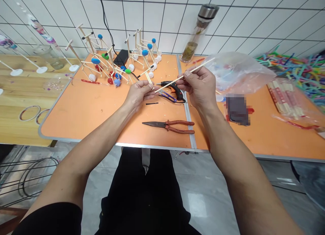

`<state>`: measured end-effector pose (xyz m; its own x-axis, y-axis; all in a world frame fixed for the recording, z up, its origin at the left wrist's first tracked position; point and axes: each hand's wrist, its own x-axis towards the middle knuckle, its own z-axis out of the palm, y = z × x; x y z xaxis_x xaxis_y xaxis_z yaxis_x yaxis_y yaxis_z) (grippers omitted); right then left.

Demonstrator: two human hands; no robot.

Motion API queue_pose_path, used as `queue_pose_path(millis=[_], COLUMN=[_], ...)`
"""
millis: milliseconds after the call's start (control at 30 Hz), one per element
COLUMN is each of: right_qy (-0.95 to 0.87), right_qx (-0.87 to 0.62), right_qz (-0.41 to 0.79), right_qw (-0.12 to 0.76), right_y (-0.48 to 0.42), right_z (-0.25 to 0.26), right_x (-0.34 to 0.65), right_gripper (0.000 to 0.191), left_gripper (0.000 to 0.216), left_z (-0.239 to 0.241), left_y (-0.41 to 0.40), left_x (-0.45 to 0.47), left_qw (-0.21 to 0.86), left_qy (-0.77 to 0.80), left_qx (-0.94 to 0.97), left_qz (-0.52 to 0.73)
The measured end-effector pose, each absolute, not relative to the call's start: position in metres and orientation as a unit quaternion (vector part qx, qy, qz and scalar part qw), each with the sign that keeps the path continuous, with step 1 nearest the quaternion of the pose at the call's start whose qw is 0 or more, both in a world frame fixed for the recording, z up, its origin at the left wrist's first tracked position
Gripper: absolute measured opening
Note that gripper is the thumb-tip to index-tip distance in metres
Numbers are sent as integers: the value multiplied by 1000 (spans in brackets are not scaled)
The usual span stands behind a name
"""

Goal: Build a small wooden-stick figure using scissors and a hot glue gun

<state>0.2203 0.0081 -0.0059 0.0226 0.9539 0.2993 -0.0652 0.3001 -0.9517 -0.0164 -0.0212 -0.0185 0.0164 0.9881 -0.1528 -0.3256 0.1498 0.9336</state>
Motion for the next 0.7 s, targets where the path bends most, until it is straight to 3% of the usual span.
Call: queue_pose_path(millis=[700], right_qy=[-517], right_qx=[-385], right_qz=[483], right_qw=[592], right_y=[12], right_z=[-17], right_x=[216], right_gripper=[43], left_gripper=[11], left_z=[-20], left_y=[-23], left_x=[-13], left_qw=[630], left_qy=[439], left_qx=[349], left_qz=[537])
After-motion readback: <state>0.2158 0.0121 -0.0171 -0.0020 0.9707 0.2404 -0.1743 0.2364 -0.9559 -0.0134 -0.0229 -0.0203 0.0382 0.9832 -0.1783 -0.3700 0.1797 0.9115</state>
